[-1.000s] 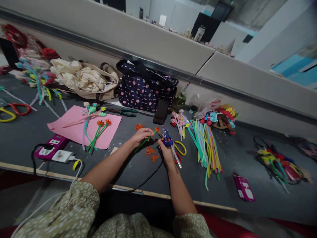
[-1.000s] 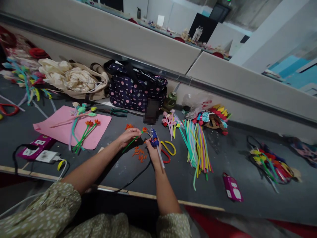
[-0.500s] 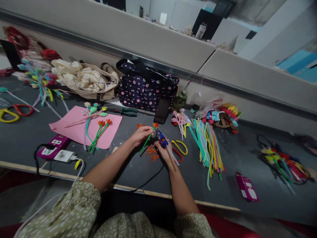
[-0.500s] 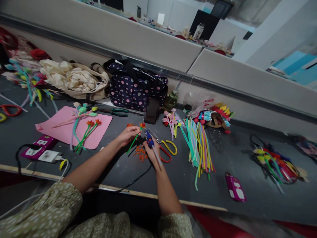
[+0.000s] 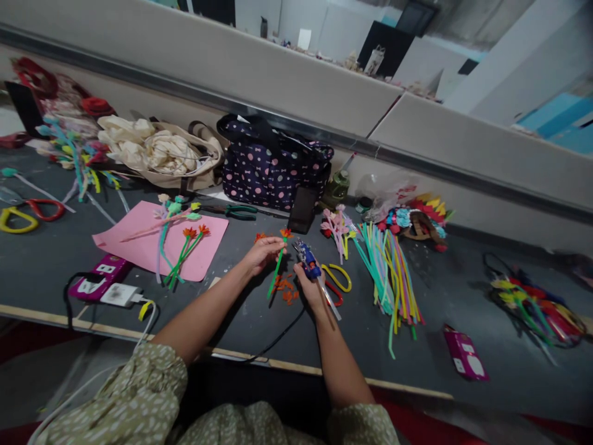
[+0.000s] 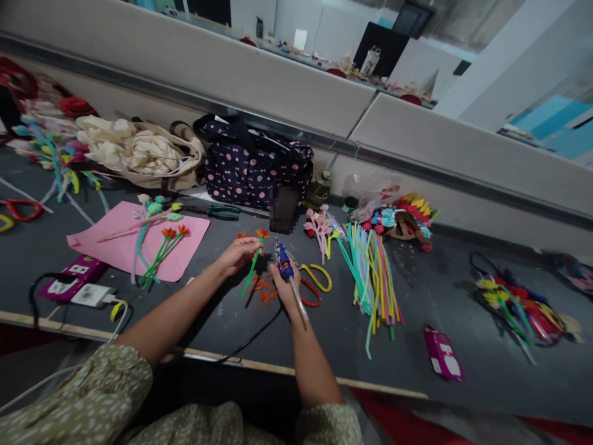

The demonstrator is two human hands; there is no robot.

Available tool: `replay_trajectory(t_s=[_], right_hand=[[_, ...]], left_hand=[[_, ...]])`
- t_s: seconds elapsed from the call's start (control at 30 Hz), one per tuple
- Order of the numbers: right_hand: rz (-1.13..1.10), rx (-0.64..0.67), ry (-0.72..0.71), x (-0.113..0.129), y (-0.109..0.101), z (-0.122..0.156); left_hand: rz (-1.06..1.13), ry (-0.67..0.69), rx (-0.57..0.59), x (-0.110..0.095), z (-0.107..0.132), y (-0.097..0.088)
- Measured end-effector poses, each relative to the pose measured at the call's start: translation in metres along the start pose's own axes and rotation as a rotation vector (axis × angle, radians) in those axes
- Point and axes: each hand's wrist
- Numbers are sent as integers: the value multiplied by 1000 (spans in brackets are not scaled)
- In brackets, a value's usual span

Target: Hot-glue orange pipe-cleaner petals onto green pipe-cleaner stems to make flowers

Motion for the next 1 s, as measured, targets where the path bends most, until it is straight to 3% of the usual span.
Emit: replay_trajectory(t_s=[0.2,0.4,0.5,1.0], right_hand=[[-63,-47,66,8,1,4],[-127,42,102,15,1,9],[-113,97,94,14,1,11],[-99,89,27,10,1,11]], left_hand=[[26,-24,-18,1,-2,-2],[24,-42,16,1,-3,-1],[22,-45,12,0,-2,0],[110,-43,50,1,-2,-1]])
Point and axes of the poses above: each hand's wrist, its own z-axis away from the middle knuckle, its own y-axis out of the palm, x = y × z, and after that the axes turned 3 degrees about -z, right-handed
